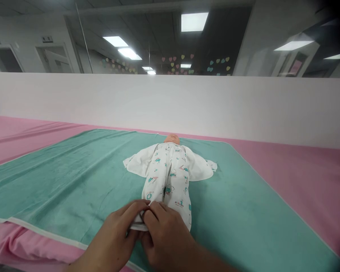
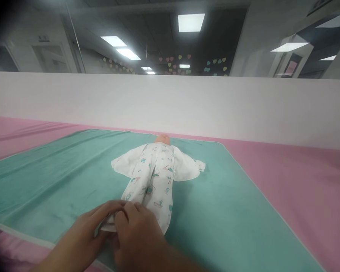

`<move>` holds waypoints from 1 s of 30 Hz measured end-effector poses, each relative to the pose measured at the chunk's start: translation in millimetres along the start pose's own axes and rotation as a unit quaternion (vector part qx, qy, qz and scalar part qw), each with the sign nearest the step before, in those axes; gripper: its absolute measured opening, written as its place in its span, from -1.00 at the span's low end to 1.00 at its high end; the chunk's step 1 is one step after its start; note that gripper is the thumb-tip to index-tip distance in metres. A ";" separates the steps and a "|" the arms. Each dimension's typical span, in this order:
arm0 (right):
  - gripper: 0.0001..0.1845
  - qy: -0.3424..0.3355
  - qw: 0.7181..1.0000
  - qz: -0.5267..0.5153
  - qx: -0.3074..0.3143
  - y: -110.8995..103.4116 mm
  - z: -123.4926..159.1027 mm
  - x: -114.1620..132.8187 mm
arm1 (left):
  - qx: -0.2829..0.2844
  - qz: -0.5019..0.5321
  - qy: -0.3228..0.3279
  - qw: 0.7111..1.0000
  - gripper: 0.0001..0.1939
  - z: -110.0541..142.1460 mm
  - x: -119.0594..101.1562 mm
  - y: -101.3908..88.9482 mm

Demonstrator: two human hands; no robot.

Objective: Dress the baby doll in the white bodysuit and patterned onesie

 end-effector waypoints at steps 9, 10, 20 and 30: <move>-0.87 0.007 0.999 0.039 -0.018 -8.2 -0.9 -5.7 | -0.026 -0.111 0.046 0.992 -0.46 5.2 17.0 -2.3; -0.87 0.008 0.999 0.050 -0.014 -8.7 -1.3 -6.5 | -0.017 -0.117 0.044 0.992 -0.46 5.8 18.4 0.1; -0.85 -0.027 0.999 0.046 -0.004 4.1 5.5 2.6 | -0.009 -0.146 0.067 0.987 -0.42 26.8 14.4 15.8; -0.83 -0.210 0.962 0.049 -0.165 -10.0 14.2 25.5 | -0.068 -0.134 0.130 0.980 -0.52 31.9 -7.1 -6.0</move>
Point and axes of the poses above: each hand's wrist, its own z-axis away from the middle knuckle, its own y-axis out of the palm, x = y × z, the point moved 7 cm from there along -z, towards the middle knuckle, and after that the axes turned 7 degrees about -x, right-handed, at the moved point
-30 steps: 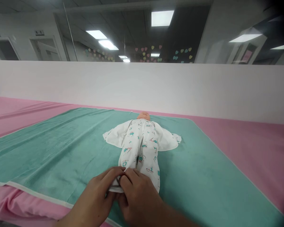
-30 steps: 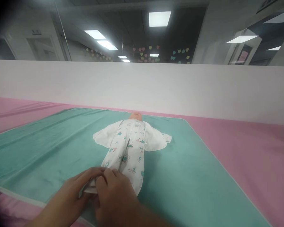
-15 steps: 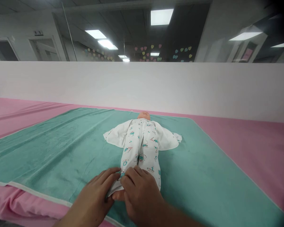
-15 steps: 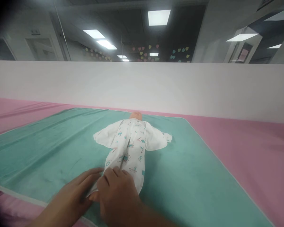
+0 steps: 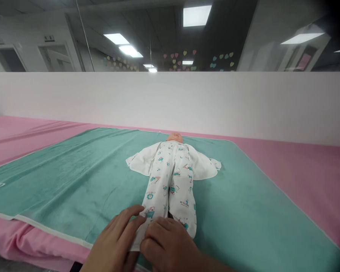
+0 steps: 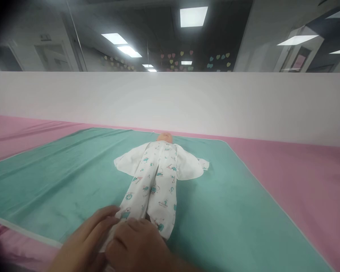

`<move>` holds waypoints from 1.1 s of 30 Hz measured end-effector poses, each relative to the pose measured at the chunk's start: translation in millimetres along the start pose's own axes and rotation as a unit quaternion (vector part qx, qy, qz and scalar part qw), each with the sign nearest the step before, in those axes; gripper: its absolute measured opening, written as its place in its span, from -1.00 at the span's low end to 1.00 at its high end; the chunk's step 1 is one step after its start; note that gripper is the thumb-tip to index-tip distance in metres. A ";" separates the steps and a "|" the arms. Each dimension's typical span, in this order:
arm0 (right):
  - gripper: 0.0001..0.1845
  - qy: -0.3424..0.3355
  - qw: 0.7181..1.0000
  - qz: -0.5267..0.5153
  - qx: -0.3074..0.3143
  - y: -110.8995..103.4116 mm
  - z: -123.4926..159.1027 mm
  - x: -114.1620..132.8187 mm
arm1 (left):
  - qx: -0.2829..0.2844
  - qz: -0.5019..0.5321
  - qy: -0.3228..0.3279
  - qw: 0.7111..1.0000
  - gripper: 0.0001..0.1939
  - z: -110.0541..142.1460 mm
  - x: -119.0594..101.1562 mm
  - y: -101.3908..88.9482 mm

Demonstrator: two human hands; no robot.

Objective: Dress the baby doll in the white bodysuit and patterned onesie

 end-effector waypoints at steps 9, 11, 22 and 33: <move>-0.78 0.075 0.995 -0.070 0.002 -25.9 -8.8 -18.1 | -0.050 0.065 0.098 0.992 -0.81 3.7 -21.0 -11.9; -0.81 0.166 0.981 -0.096 -0.007 -33.2 -8.7 -41.0 | -0.036 0.073 0.122 0.989 -0.80 2.0 -25.4 -9.9; -0.72 0.324 0.898 -0.214 0.208 -24.2 25.1 -98.6 | 0.041 0.043 0.136 0.989 -0.72 -36.4 -48.7 19.4; -0.79 0.387 0.801 -0.247 0.384 -30.2 67.1 -102.3 | 0.099 0.094 0.093 0.986 -0.96 -49.4 -59.0 43.3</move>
Point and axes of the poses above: each hand's wrist, its own z-axis away from the middle knuckle, its own y-axis out of the palm, x = y × z, the point moved 7 cm from there along -z, towards the middle knuckle, and after that the axes turned 7 degrees about -x, right-handed, at the moved point
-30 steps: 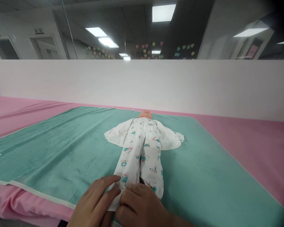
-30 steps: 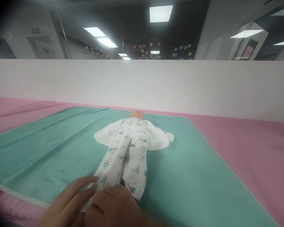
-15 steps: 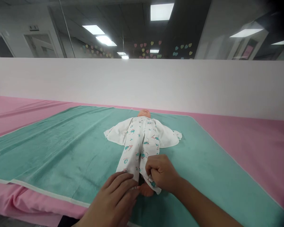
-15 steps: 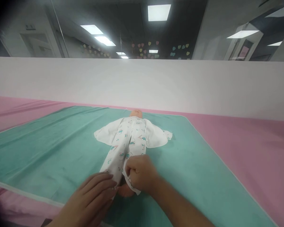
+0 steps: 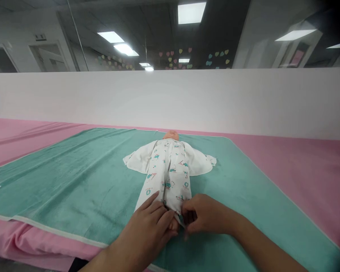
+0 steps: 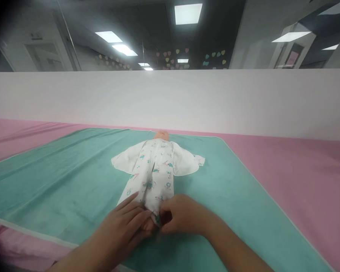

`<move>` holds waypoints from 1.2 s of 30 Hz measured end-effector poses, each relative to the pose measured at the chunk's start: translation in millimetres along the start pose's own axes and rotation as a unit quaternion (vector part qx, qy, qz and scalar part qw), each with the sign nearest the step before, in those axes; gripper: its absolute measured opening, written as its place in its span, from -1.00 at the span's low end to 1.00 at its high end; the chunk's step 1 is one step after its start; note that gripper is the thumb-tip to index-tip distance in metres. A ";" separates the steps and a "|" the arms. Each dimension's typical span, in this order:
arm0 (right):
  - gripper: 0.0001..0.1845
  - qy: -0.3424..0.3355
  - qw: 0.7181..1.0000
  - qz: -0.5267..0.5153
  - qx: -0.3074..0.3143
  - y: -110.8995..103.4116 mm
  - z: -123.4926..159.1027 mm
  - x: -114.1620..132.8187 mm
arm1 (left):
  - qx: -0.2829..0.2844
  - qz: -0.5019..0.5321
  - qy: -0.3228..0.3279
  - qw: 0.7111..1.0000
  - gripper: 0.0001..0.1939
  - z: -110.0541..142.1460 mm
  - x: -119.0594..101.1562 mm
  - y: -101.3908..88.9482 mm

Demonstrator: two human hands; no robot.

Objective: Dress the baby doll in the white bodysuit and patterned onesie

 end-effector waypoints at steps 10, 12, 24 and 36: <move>-0.85 0.007 0.968 -0.240 -0.071 -19.3 0.0 11.7 | -0.010 0.109 -0.143 0.984 -0.79 -0.8 24.1 -5.1; -0.86 0.009 0.952 -0.300 -0.061 -20.9 -0.2 12.2 | -0.003 0.109 -0.177 0.978 -0.92 -0.9 28.5 -5.8; -0.81 0.023 0.920 -0.386 -0.063 -21.3 -2.1 5.9 | -0.049 0.050 -0.209 0.975 -0.90 -23.0 22.2 2.7; -0.72 -0.050 0.992 0.048 -0.109 -5.7 2.2 21.7 | -0.066 0.190 -0.247 0.948 -0.78 -17.1 16.1 5.4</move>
Point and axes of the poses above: each hand's wrist, its own z-axis away from the middle knuckle, its own y-axis out of the palm, x = y × z, the point moved 7 cm from there along -z, towards the middle knuckle, and after that the axes turned 7 degrees about -x, right-handed, at the moved point
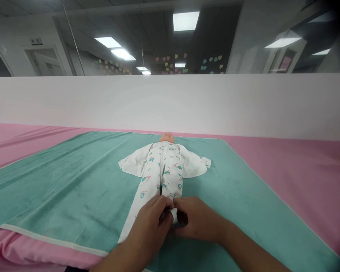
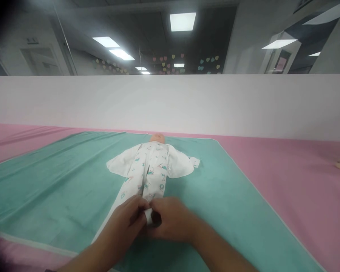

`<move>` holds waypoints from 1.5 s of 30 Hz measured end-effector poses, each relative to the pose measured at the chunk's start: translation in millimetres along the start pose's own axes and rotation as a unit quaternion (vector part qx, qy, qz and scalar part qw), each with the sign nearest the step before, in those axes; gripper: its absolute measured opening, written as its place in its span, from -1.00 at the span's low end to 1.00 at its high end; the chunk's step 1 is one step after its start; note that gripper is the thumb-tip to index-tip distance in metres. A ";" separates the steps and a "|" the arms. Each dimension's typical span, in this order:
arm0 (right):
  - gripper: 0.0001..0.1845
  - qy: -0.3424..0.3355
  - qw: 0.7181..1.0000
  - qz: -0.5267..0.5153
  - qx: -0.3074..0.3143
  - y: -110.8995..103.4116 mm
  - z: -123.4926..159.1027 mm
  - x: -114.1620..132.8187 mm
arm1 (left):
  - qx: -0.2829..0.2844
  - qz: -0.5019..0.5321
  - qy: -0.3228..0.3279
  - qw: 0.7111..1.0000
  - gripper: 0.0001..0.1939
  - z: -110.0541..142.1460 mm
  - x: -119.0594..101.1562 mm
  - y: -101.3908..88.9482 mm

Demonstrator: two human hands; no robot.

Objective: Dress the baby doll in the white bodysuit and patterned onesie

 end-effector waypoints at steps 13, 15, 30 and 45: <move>-0.86 -0.189 0.972 0.125 -0.059 3.7 10.5 28.3 | 0.009 -0.107 0.140 0.984 -0.87 20.9 2.8 -10.5; -0.89 -0.208 0.968 0.128 -0.056 6.2 11.2 31.7 | -0.001 -0.125 0.175 0.977 -0.86 25.7 2.2 -14.3; -0.96 -0.203 0.954 0.208 -0.078 18.9 11.3 37.3 | 0.028 -0.309 0.220 0.925 -0.80 38.3 5.6 -10.3; -0.92 -0.258 0.904 0.298 -0.167 19.9 15.1 40.5 | 0.098 -0.219 0.203 0.949 -0.88 41.9 6.3 -4.1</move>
Point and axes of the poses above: each hand's wrist, its own z-axis away from the middle knuckle, its own y-axis out of the palm, x = y × z, the point moved 7 cm from there along -z, towards the middle knuckle, and after that the axes turned 7 degrees about -x, right-handed, at the moved point
